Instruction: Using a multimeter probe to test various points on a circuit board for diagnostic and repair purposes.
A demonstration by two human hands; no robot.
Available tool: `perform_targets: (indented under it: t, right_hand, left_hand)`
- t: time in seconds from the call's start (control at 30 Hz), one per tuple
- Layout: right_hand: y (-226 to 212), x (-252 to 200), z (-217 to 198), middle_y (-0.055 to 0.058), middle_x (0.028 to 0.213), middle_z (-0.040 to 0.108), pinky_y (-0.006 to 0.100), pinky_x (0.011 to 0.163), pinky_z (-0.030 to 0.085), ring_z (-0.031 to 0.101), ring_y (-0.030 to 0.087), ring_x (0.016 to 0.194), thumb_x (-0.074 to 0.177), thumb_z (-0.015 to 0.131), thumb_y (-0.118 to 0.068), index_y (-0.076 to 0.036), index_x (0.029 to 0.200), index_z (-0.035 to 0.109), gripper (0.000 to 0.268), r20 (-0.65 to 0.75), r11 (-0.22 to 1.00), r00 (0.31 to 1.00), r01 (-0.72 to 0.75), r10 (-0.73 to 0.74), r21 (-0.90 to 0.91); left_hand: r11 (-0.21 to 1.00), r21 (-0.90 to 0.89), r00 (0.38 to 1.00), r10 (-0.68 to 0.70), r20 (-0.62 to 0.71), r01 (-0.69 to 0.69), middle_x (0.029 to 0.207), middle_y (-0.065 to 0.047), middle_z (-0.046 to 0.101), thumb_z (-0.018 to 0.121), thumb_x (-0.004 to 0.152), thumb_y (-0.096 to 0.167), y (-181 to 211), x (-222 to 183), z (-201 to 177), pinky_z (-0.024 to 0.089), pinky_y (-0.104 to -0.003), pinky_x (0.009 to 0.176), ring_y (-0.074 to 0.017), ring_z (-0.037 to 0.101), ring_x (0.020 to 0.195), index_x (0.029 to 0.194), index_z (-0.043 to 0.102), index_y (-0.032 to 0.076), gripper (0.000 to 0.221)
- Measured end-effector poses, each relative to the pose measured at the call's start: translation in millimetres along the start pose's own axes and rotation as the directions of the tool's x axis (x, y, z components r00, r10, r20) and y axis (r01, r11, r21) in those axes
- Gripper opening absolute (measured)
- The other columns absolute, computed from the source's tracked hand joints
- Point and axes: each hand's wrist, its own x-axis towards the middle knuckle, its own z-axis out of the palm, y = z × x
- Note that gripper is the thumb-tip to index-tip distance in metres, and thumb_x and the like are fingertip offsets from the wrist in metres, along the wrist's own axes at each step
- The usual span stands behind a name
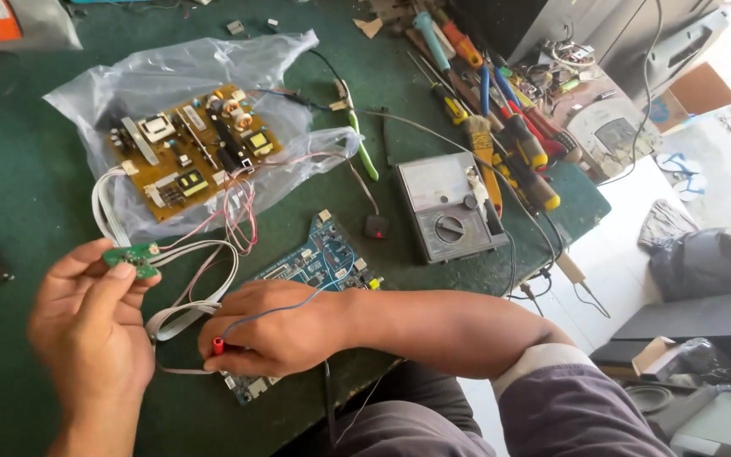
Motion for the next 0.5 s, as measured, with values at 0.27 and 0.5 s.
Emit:
perform_targets:
  t: [0.27, 0.5]
  right_hand:
    - [1.8, 4.5, 4.5, 0.010, 0.087, 0.061, 0.047, 0.069, 0.048, 0.060, 0.036, 0.076, 0.107, 0.050, -0.033, -0.009, 0.101, 0.059, 0.026, -0.111, 0.995, 0.991, 0.071, -0.079, -0.073]
    - [-2.3, 5.1, 2.6, 0.013, 0.088, 0.060, 0.049, 0.070, 0.049, 0.061, 0.040, 0.077, 0.103, 0.055, -0.037, -0.007, 0.105, 0.060, 0.031, -0.149, 0.992, 0.982, 0.110, -0.118, -0.063]
  left_hand:
    - [1.000, 0.005, 1.000, 0.003, -0.002, -0.003, 0.099, -0.003, 0.065, 0.067, 0.088, 0.005, 12.0, -0.5, 6.5, 0.066, -0.022, 0.077, -0.0140, 0.069, 0.085, 0.116, 0.066, 0.008, 0.028]
    - [1.000, 0.001, 0.999, 0.026, -0.026, -0.026, 0.100, -0.002, 0.065, 0.067, 0.090, 0.005, 2.7, 0.1, 0.1, 0.066, -0.022, 0.079, -0.0117, 0.068, 0.087, 0.119, 0.065, 0.008, 0.030]
